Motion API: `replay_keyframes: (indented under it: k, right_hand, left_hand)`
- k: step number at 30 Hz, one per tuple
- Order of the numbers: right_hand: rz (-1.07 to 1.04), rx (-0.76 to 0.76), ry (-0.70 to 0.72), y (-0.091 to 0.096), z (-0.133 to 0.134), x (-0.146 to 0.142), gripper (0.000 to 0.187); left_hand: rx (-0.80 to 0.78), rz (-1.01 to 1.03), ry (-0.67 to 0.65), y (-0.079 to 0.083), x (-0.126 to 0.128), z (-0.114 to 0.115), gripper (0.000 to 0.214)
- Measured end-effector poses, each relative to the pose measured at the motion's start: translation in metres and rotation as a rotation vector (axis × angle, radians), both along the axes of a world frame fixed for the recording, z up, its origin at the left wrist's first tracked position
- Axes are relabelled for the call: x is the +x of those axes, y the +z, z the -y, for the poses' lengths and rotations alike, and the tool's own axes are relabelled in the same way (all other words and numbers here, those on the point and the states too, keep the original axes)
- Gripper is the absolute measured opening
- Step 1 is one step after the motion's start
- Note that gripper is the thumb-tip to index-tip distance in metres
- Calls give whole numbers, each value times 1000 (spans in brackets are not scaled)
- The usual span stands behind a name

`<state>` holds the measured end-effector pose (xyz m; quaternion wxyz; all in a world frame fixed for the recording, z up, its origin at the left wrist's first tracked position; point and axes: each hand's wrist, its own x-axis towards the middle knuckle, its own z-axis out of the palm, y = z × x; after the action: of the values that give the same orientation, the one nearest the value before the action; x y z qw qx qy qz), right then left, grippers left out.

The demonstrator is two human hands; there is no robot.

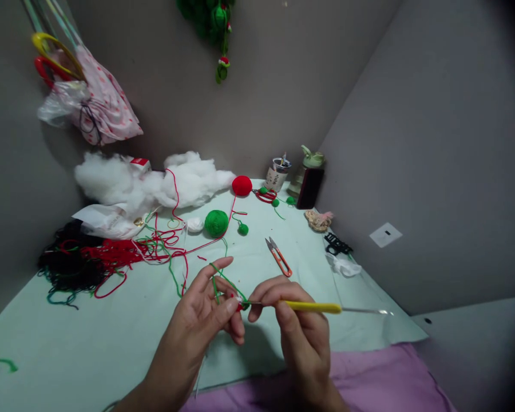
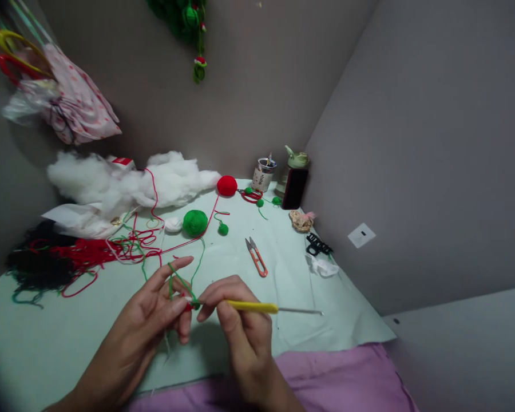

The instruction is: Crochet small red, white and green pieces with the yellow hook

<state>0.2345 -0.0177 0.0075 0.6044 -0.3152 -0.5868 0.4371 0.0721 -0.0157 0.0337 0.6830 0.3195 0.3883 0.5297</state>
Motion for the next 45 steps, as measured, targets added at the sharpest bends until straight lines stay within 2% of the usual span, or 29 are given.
replay_keyframes:
  k: [5, 9, 11, 13, 15, 17, 21, 25, 27, 31, 35, 40, 45]
  right_hand:
    - [164, 134, -51, 2, 8, 4, 25]
    - [243, 153, -77, 3, 6, 7, 22]
    - [160, 78, -45, 4, 3, 7, 18]
    - [-35, -66, 53, 4, -2, 6, 14]
    - [-230, -185, 161, 4, -6, 3, 19]
    - [-316, -241, 199, 3, -7, 1, 23]
    - [-213, -245, 87, -4, -4, -1, 10]
    - [-43, -86, -20, -13, -1, -4, 14]
    - [-82, -75, -18, -15, -3, -6, 15]
    - [-293, -196, 59, -13, -9, -8, 12]
    - [-425, -280, 166, -5, -11, -6, 18]
    - [-323, -166, 168, -2, -7, -3, 24]
    - [-149, -22, 80, -4, -3, -2, 23]
  left_hand:
    - [38, -60, 83, 1, 5, 6, 57]
    - [31, -74, 92, 1, 5, 5, 57]
    - [6, -53, 62, 2, 4, 4, 59]
    - [-24, -6, 21, 2, 2, 2, 60]
    - [-45, 53, -16, 1, 1, 1, 60]
    - [-54, 87, -41, -2, 0, 1, 62]
    - [-57, 92, -79, -6, -1, 2, 66]
    - [-51, 109, -91, -8, -2, 2, 68]
    - [-55, 126, -89, -9, -2, 2, 69]
    - [-51, 131, -106, -13, -2, 2, 66]
    - [-49, 137, -118, -15, -2, 3, 59]
    - [-14, 106, -73, -15, -2, 4, 46]
    - [84, 11, 2, -12, -3, 5, 43]
